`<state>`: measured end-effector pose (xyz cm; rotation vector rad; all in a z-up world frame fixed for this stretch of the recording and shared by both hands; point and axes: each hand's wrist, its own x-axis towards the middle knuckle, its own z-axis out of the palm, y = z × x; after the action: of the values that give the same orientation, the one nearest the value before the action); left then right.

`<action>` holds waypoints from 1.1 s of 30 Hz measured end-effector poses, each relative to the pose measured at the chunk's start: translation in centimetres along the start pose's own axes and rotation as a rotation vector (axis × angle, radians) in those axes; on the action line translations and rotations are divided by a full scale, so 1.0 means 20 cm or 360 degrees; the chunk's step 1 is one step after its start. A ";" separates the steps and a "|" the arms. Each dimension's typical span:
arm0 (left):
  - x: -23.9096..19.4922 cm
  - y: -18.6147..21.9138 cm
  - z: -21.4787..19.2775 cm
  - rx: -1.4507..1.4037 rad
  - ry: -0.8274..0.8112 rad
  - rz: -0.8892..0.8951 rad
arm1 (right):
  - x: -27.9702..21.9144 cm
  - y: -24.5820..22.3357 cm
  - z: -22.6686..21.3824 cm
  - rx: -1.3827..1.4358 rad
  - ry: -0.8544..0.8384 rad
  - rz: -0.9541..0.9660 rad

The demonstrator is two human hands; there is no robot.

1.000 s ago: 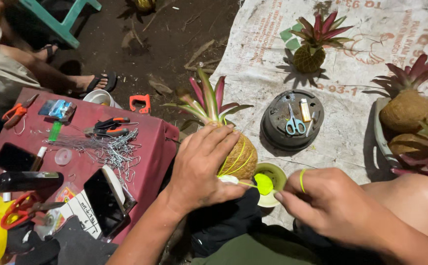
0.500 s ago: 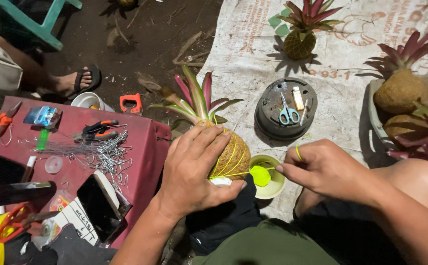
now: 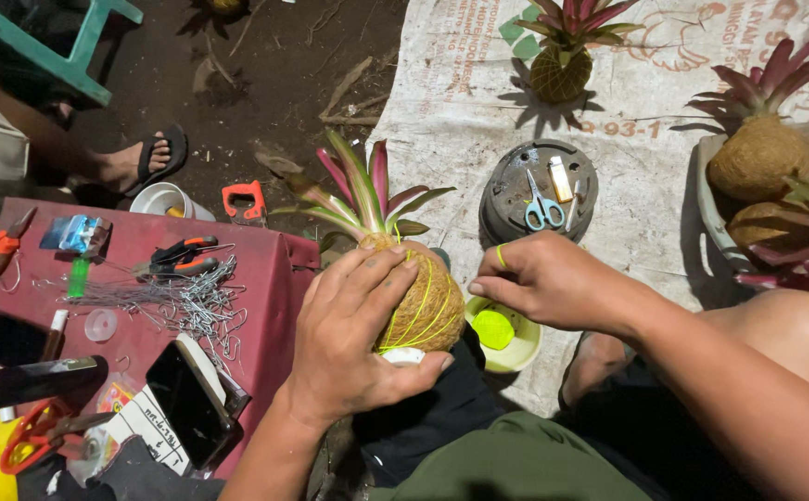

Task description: The person wraps yellow string around the moss-covered base of a plant and secures the end with a white plastic cap by hand.

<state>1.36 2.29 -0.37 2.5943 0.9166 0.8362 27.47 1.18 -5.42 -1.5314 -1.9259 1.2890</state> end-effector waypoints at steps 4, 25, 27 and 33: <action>-0.04 -0.03 -0.01 -0.0083 0.0023 -0.0021 | 0.05 0.01 0.04 0.0125 0.0045 -0.0211; -0.30 -0.18 0.47 -0.2049 0.1140 -0.0611 | -0.01 -0.45 -0.08 -0.0166 -0.0104 0.0400; -0.33 -0.17 0.32 -0.1167 0.0924 -0.0587 | -0.03 -0.46 -0.07 -0.0111 -0.0005 0.0238; -0.30 0.21 0.05 0.0340 0.0417 -0.0119 | -0.04 -0.51 0.04 -0.0242 0.0018 -0.0001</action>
<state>0.27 -4.82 -1.91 2.6479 1.2290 1.1333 21.38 0.15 2.78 -1.6057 -2.0583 1.1544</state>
